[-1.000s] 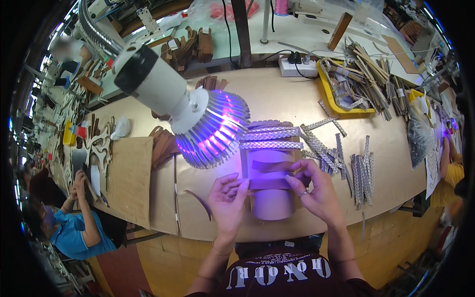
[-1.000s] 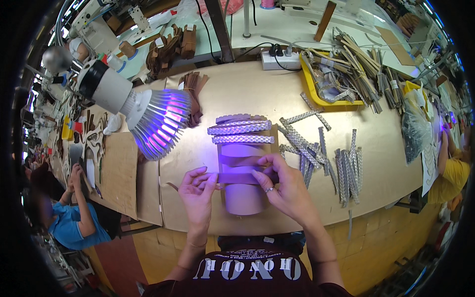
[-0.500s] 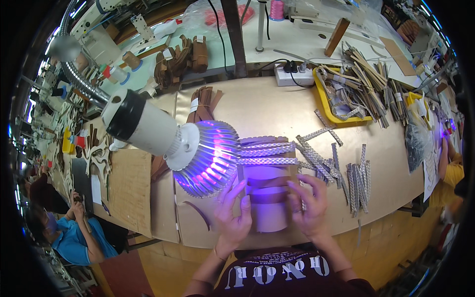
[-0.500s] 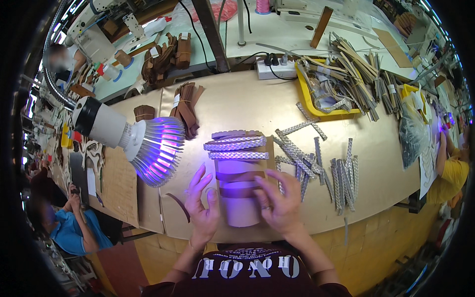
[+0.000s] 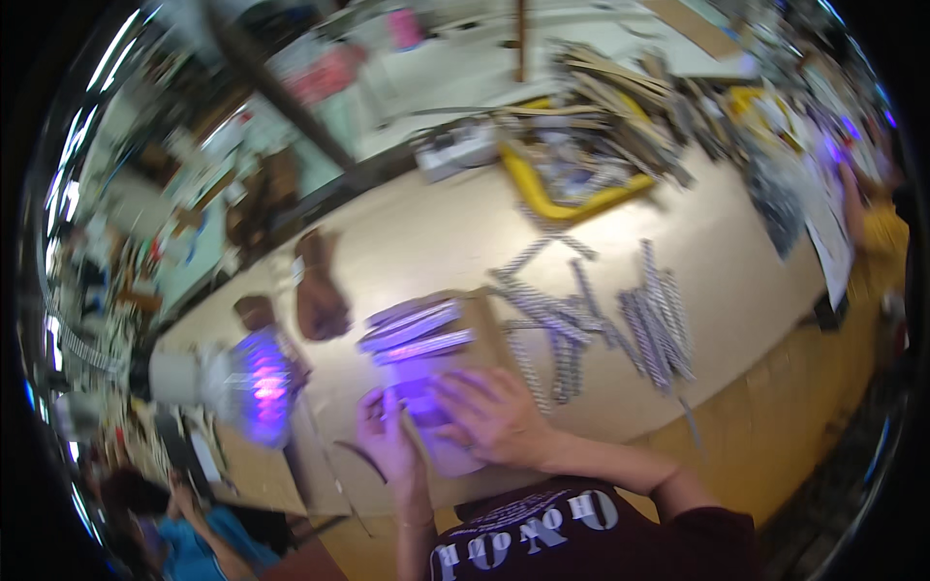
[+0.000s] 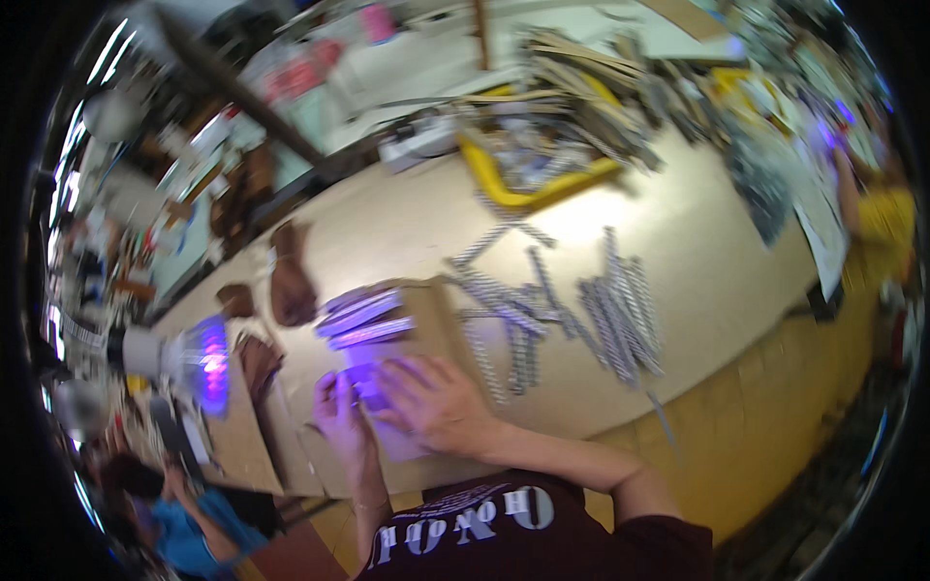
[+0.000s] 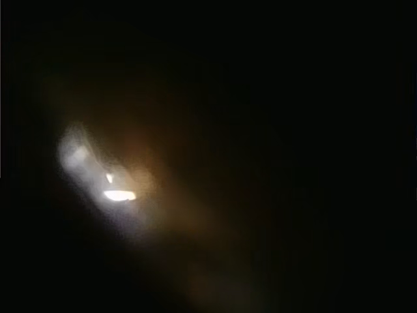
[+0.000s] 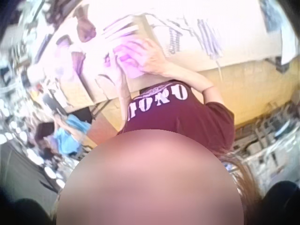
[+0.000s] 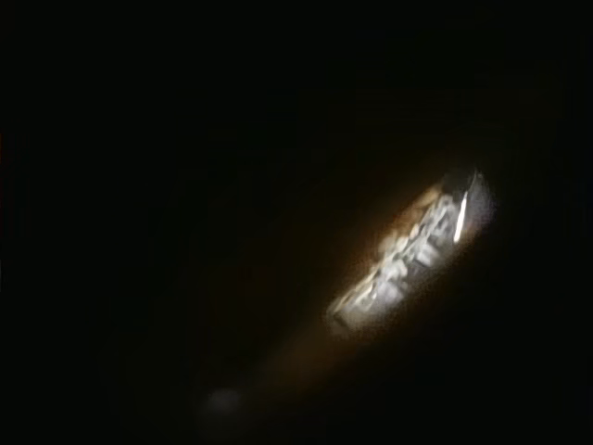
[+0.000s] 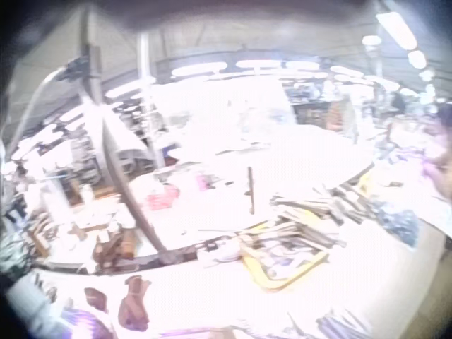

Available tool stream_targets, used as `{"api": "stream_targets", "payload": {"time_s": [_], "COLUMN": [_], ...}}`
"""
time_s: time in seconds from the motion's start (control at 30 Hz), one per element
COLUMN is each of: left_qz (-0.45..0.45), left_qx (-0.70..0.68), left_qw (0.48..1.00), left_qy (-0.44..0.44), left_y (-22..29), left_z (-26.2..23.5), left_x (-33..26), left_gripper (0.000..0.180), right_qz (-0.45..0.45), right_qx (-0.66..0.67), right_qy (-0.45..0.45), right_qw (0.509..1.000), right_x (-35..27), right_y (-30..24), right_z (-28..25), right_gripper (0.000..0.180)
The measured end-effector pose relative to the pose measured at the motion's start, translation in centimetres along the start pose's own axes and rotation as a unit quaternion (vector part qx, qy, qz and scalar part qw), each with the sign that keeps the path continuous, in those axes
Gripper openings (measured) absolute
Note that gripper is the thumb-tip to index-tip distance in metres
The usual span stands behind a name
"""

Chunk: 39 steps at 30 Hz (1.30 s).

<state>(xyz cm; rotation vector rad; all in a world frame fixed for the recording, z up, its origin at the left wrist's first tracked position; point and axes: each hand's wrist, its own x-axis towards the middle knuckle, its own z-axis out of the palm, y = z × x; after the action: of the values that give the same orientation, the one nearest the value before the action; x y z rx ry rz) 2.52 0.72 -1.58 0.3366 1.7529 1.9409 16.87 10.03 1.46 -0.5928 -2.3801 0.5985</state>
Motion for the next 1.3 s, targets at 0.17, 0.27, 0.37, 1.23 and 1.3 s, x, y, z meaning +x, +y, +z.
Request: {"api": "stream_targets", "payload": {"time_s": [0.17,0.27,0.37,1.23,1.3], "left_qz": [0.063,0.090,-0.006,0.600,0.556], "left_qx": [0.125,0.175,0.067,0.200,0.164], "left_qw": [0.990,0.980,0.998,0.766,0.764], "left_qy": [0.022,0.018,-0.006,-0.116,-0.282], "left_y": [-0.5,-0.2,0.2,4.7,5.3], "left_z": [-0.1,0.0,-0.2,7.2,9.8], "left_x": [0.4,0.4,0.7,-8.5,-9.1], "left_gripper": [0.010,0.010,0.012,0.011,0.014], "right_qz": [0.006,0.016,0.045,0.483,0.474], "right_qx": [0.002,0.092,0.216,0.069,0.139], "right_qy": [0.067,0.087,0.092,0.257,0.290], "right_qw": [0.998,0.992,0.971,0.834,0.820], "right_x": [-0.8,-0.9,-1.8,-12.9,-12.6], "right_y": [-0.1,0.2,1.5,16.2,15.4], "right_z": [1.5,1.6,0.0,-15.7,-16.7], "right_gripper": [0.044,0.048,0.042,0.030,0.031]}}
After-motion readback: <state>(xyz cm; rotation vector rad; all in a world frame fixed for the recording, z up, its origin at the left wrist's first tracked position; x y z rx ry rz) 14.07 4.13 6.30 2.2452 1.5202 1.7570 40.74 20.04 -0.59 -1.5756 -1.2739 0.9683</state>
